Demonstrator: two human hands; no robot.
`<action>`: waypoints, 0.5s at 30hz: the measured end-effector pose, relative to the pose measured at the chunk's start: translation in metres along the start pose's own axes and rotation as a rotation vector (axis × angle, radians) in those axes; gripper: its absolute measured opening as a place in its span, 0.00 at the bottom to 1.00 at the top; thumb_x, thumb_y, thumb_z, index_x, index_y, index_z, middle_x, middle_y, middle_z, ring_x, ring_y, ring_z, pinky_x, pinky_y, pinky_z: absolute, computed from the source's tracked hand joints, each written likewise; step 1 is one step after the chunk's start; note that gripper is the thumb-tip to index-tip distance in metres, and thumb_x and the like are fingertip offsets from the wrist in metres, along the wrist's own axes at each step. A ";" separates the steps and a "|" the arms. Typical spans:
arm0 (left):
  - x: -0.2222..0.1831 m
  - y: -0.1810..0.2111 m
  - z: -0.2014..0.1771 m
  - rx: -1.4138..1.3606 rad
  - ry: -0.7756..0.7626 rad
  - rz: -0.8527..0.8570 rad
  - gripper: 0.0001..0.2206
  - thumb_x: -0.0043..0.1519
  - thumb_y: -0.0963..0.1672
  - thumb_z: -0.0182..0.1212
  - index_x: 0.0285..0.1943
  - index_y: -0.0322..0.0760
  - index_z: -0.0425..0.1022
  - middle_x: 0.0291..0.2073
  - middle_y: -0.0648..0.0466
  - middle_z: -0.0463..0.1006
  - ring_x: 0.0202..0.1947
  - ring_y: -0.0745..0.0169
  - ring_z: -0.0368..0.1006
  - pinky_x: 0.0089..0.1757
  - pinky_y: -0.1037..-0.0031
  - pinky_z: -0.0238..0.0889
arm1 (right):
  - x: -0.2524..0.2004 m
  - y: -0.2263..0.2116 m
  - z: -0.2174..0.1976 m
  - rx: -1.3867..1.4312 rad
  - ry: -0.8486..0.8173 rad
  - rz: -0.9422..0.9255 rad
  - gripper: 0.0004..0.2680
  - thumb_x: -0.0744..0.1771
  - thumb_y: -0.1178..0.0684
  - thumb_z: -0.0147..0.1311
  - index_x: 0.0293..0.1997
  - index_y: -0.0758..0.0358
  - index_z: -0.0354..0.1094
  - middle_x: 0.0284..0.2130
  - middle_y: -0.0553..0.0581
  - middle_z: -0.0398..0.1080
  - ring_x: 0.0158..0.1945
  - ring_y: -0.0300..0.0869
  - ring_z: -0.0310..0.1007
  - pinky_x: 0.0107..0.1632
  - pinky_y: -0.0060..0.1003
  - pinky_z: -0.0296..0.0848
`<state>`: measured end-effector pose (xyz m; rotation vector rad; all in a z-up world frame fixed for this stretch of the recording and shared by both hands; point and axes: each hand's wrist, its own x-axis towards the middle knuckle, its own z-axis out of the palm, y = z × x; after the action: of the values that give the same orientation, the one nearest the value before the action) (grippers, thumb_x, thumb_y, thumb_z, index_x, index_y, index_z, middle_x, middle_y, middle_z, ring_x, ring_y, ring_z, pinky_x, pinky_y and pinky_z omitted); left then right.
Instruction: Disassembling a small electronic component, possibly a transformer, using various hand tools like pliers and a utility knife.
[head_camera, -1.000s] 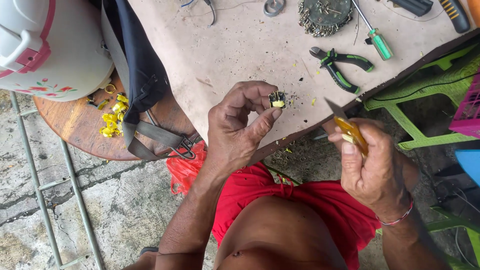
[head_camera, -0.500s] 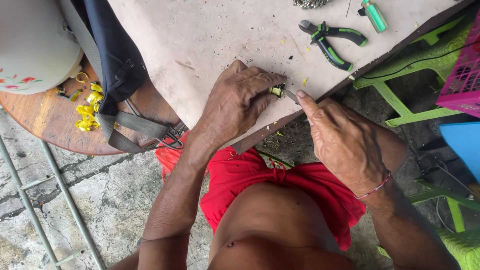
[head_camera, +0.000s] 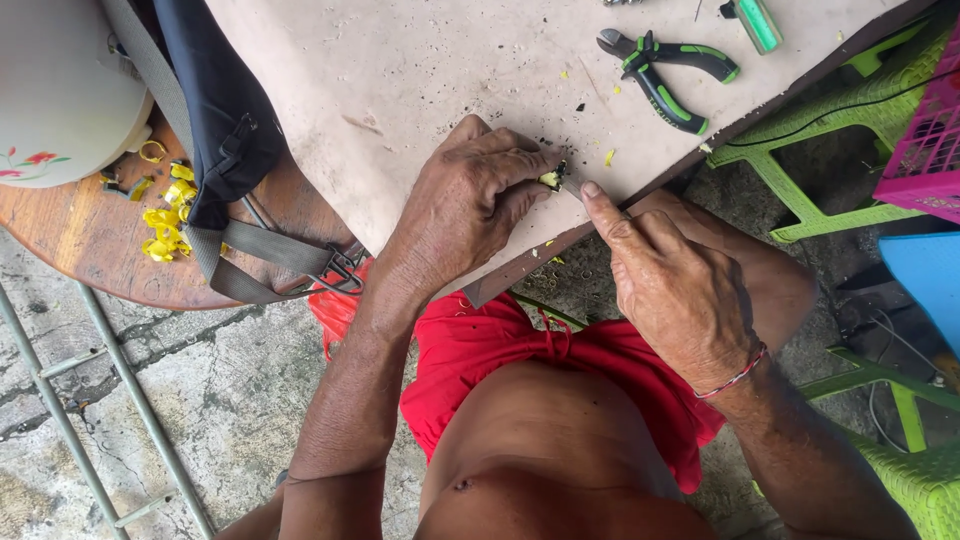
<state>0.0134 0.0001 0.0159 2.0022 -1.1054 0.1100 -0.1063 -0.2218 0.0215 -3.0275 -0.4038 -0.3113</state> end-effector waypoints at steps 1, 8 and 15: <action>0.000 -0.001 0.001 -0.005 0.003 0.011 0.11 0.69 0.41 0.60 0.60 0.34 0.77 0.41 0.49 0.79 0.38 0.50 0.70 0.45 0.64 0.58 | -0.001 0.000 0.000 -0.049 -0.011 0.002 0.22 0.69 0.56 0.53 0.74 0.43 0.65 0.34 0.50 0.67 0.22 0.52 0.69 0.21 0.50 0.68; 0.002 0.002 -0.001 0.004 -0.002 0.001 0.11 0.70 0.42 0.59 0.59 0.33 0.78 0.41 0.49 0.79 0.39 0.49 0.69 0.44 0.64 0.62 | -0.003 0.002 0.000 -0.201 -0.061 -0.006 0.26 0.66 0.55 0.54 0.76 0.36 0.62 0.29 0.48 0.61 0.16 0.48 0.67 0.17 0.47 0.66; -0.002 0.001 0.000 -0.051 0.045 -0.015 0.12 0.70 0.42 0.60 0.59 0.31 0.77 0.42 0.47 0.79 0.41 0.48 0.69 0.46 0.63 0.62 | 0.009 0.004 -0.019 -0.072 -0.177 0.010 0.27 0.65 0.55 0.53 0.76 0.36 0.60 0.35 0.49 0.67 0.20 0.56 0.71 0.18 0.56 0.69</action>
<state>0.0111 0.0013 0.0160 1.9537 -1.0541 0.1172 -0.1000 -0.2250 0.0420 -3.1384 -0.3961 -0.0581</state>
